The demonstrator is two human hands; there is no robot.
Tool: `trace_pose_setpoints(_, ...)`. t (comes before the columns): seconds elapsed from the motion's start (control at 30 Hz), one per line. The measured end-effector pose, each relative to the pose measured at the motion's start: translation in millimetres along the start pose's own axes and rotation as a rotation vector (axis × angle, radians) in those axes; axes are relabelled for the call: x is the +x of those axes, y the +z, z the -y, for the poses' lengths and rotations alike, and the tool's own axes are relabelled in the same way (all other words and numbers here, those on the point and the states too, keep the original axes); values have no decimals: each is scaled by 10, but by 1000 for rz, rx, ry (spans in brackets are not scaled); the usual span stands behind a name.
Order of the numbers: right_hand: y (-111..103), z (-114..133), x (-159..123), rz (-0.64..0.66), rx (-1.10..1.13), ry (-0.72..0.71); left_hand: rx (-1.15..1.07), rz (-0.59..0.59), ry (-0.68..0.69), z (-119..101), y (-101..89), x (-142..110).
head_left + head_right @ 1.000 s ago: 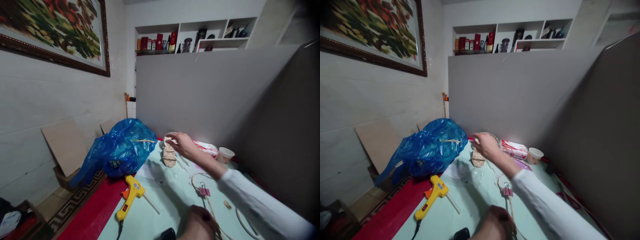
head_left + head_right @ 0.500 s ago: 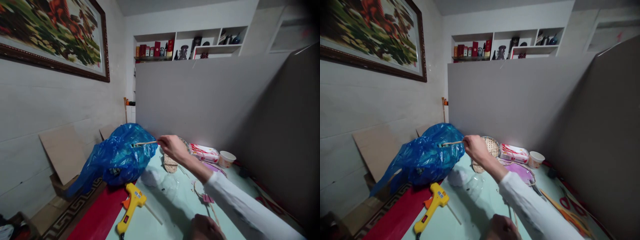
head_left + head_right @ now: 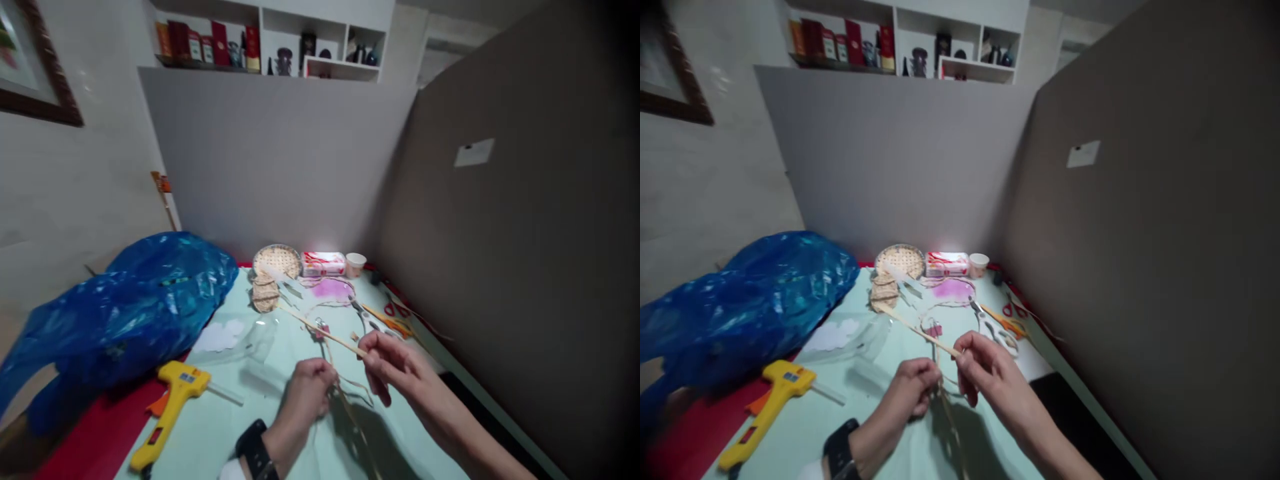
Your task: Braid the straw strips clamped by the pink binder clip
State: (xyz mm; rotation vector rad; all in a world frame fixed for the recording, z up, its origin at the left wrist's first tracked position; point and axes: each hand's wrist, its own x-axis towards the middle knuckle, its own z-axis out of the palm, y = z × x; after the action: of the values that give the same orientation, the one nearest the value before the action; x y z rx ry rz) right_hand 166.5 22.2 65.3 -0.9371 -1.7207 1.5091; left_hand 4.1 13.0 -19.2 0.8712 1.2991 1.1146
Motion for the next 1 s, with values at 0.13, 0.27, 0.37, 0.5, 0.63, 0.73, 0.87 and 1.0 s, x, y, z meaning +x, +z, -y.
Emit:
trace_pose_setpoints(0.13, -46, -226, -395, 46, 75, 114, -9, 30, -3, -24, 4, -23)
trace_pose_setpoints(0.27, -80, -373, -635, 40, 24, 172, -3, 25, -9, -69, 20, -84)
trace_pose_setpoints(0.37, -112, -442, -724, 6, -251, 156, -11, 17, 1, -93, 32, -125)
trace_pose_setpoints(0.5, -135, -494, -787, -44, -655, 141, 0, 12, 22, -89, 30, -136)
trace_pose_setpoints(0.63, -132, -445, -782, 17, -929, 90, 46, 16, 21, -95, 27, -131)
trace_pose_setpoints(0.73, -109, -313, -642, -6, -1076, -42, 71, 23, 27, -98, 27, -133)
trace_pose_setpoints(0.87, 47, -129, -198, -48, -1067, -104, 116, 41, 76, -61, 14, -129)
trace_pose_setpoints(1.0, 247, -105, 351, 34, -1002, -178, 173, -8, 127, -34, 6, -124)
